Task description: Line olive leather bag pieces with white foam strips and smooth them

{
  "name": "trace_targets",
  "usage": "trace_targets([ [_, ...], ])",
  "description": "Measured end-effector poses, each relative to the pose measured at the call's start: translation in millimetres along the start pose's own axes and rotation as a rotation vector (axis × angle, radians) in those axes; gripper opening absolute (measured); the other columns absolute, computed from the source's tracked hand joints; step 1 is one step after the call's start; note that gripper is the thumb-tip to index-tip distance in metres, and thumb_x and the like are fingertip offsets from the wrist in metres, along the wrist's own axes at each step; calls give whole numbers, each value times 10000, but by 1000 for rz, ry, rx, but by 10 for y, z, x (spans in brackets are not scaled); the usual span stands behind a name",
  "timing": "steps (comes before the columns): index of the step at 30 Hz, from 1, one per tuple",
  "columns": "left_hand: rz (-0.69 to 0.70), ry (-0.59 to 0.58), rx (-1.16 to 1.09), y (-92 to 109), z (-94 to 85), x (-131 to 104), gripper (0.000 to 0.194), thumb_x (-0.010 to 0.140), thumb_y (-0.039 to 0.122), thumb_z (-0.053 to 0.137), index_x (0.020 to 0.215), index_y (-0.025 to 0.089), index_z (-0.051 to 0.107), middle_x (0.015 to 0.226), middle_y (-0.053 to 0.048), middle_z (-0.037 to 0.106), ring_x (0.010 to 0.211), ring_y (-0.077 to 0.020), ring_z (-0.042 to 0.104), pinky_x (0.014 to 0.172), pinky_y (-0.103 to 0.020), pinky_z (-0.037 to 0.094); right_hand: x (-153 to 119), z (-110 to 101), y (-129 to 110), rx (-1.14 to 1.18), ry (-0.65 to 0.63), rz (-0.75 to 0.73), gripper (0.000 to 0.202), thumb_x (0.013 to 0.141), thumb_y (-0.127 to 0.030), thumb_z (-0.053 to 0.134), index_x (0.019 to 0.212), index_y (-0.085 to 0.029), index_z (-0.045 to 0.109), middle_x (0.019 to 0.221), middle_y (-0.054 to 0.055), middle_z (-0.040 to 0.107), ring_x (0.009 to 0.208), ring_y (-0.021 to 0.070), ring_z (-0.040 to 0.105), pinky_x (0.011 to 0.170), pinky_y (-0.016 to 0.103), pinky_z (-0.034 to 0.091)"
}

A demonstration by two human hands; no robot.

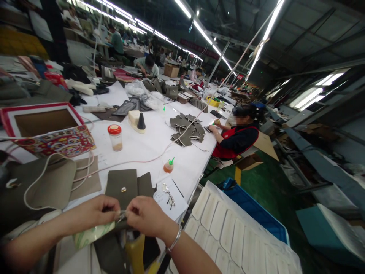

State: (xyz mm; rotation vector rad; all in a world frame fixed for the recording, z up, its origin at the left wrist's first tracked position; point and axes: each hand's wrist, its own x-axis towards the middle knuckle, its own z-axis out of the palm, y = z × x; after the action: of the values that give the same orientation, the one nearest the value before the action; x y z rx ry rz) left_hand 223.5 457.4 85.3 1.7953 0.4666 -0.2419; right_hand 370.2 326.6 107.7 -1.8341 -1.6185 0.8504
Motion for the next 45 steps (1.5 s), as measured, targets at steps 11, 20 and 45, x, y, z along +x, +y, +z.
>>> trace_targets([
  [11, -6, -59, -241, -128, 10, 8, 336, 728, 430, 598, 777, 99, 619, 612, 31, 467, 564, -88, 368, 522, -192, 276, 1, -2, 237, 642, -223, 143, 156, 779, -284, 591, 765, -129, 587, 626, -38, 502, 541, 59, 440, 514, 176, 357],
  [20, 1, -127, -162, -310, 221, -47, 316, 720, 449, 534, 688, 136, 565, 565, 45, 358, 542, -95, 293, 499, -217, 206, -251, 292, 391, 719, -237, 219, 274, 762, -407, 638, 838, -144, 624, 676, -16, 552, 561, 66, 486, 518, 170, 369],
  [45, -5, 174, 89, -173, 199, -175, 212, 700, 222, 453, 665, 152, 649, 674, 6, 589, 661, -130, 523, 602, -198, 372, -156, 331, 21, 329, 84, 287, 181, 706, -291, 667, 803, -143, 630, 697, -6, 575, 614, 95, 503, 549, 200, 387],
])
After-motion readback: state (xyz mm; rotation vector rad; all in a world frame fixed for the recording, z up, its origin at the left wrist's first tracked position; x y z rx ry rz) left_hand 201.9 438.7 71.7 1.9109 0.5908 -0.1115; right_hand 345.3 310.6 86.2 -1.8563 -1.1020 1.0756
